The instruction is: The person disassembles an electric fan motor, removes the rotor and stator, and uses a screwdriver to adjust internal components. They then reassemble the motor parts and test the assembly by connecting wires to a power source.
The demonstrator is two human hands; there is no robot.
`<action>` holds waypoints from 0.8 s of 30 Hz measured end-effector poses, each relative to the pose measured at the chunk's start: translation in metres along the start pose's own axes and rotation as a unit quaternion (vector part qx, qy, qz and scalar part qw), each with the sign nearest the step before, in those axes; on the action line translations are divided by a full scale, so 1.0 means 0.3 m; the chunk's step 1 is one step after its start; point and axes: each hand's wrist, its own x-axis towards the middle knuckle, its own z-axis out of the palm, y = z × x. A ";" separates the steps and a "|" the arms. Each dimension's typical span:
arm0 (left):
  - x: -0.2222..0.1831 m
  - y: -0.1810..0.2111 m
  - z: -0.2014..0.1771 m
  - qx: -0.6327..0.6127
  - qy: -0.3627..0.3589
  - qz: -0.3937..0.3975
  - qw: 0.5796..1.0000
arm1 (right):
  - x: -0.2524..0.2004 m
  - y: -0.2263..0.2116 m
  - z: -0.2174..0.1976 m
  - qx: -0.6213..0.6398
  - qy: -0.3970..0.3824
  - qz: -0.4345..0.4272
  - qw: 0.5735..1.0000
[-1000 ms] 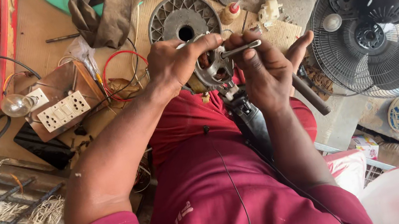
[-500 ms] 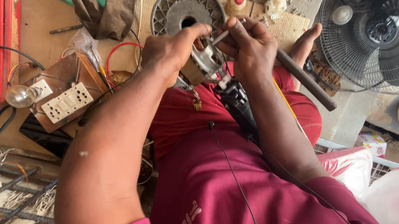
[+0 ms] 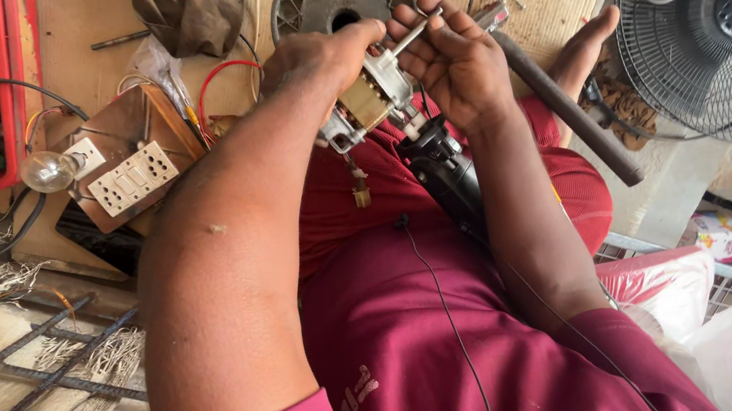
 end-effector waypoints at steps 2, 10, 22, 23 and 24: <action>0.008 0.006 0.009 -0.001 0.018 0.011 1.000 | 0.015 -0.003 -0.016 0.010 0.011 0.013 1.000; 0.034 -0.011 0.033 -0.018 -0.001 0.018 1.000 | 0.038 0.007 -0.003 -0.030 0.141 -0.002 0.990; 0.095 -0.353 0.006 -0.321 -0.078 0.157 0.931 | 0.057 0.001 -0.007 -0.087 0.180 0.007 0.980; 0.082 -0.406 0.026 -0.357 -0.076 0.166 0.916 | 0.046 -0.008 -0.007 -0.076 0.154 0.011 0.985; 0.073 -0.442 0.046 -0.377 -0.076 0.181 0.905 | 0.039 -0.011 -0.003 -0.065 0.129 0.014 0.989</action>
